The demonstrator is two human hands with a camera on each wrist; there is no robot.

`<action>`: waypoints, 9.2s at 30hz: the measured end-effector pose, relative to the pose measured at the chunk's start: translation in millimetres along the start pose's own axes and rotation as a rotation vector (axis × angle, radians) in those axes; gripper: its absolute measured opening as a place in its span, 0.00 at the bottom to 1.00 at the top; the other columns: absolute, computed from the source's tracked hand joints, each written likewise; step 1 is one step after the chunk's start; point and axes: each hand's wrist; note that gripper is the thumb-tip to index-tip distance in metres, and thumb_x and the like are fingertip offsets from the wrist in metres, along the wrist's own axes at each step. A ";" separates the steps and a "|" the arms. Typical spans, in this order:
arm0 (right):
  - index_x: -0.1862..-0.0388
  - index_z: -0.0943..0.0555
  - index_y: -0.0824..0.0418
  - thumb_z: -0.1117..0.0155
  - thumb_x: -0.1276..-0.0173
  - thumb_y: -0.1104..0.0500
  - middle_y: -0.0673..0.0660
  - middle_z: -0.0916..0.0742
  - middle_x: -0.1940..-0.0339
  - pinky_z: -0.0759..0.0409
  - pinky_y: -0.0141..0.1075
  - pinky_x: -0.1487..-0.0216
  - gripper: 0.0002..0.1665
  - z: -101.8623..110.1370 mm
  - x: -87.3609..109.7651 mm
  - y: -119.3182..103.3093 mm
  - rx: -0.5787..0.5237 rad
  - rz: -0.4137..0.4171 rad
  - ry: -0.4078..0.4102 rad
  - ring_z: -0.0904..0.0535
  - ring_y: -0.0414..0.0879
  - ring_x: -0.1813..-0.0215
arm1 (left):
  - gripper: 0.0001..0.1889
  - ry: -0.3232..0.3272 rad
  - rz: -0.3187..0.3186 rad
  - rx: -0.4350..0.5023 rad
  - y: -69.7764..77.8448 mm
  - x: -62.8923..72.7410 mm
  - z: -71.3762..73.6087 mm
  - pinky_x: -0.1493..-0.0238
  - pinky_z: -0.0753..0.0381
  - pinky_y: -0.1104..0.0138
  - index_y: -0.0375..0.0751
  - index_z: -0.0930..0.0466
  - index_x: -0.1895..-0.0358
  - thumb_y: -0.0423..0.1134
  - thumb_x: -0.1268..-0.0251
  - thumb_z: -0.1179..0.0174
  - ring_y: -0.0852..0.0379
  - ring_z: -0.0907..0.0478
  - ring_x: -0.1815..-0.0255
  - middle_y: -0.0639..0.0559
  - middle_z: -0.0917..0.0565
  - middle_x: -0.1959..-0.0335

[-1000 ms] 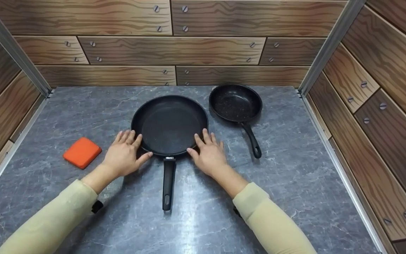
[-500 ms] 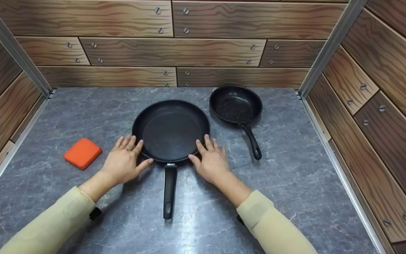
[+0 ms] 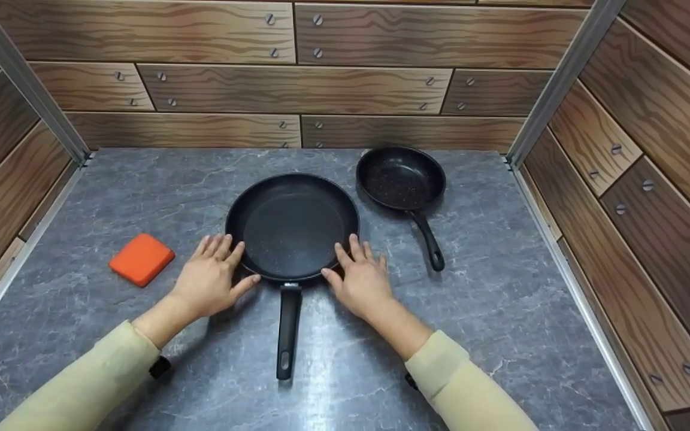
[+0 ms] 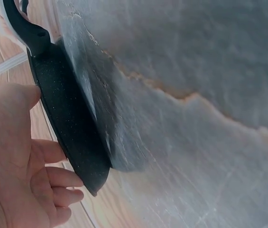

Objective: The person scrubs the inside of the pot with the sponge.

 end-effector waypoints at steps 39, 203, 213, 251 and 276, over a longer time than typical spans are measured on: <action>0.24 0.29 0.73 0.28 0.25 0.56 0.66 0.11 0.44 0.13 0.44 0.50 0.38 9.9 46.1 -46.2 -0.911 -0.250 0.043 0.11 0.58 0.50 | 0.49 0.119 0.051 0.183 -56.6 22.6 17.7 0.17 0.56 0.43 0.38 0.47 0.14 0.73 0.22 0.59 0.32 0.48 0.16 0.33 0.45 0.16; 0.12 0.64 0.65 0.44 0.21 0.67 0.63 0.14 0.58 0.11 0.47 0.52 0.52 -26.7 39.3 -75.4 -1.593 -0.316 -0.425 0.10 0.50 0.60 | 0.28 -0.241 -0.396 0.655 6.9 -68.3 15.9 0.40 0.19 0.60 0.36 0.12 0.38 0.51 0.37 0.33 0.49 0.16 0.43 0.41 0.13 0.43; 0.12 0.64 0.65 0.44 0.20 0.67 0.63 0.14 0.58 0.11 0.48 0.51 0.51 -25.3 36.7 -74.6 -1.587 -0.312 -0.428 0.10 0.51 0.60 | 0.28 -0.258 -0.385 0.622 10.0 -69.9 19.2 0.39 0.20 0.58 0.36 0.13 0.38 0.52 0.34 0.34 0.47 0.17 0.43 0.40 0.13 0.42; 0.13 0.59 0.66 0.44 0.20 0.67 0.66 0.14 0.55 0.11 0.49 0.53 0.47 -21.9 37.7 -70.4 -1.576 -0.286 -0.470 0.10 0.51 0.61 | 0.27 -0.252 -0.398 0.729 46.0 -84.8 8.1 0.36 0.22 0.62 0.43 0.14 0.34 0.53 0.30 0.35 0.52 0.19 0.38 0.46 0.14 0.37; 0.13 0.59 0.66 0.44 0.19 0.66 0.63 0.15 0.57 0.11 0.47 0.53 0.47 -22.6 37.2 -67.8 -1.575 -0.266 -0.498 0.11 0.50 0.62 | 0.30 -0.244 -0.388 0.777 70.7 -106.1 2.4 0.32 0.26 0.65 0.43 0.20 0.28 0.54 0.28 0.35 0.52 0.21 0.33 0.45 0.17 0.33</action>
Point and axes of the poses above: each hand's wrist, its own x-axis away from the middle knuckle, its own z-axis out of the back of the hand, y = z × x
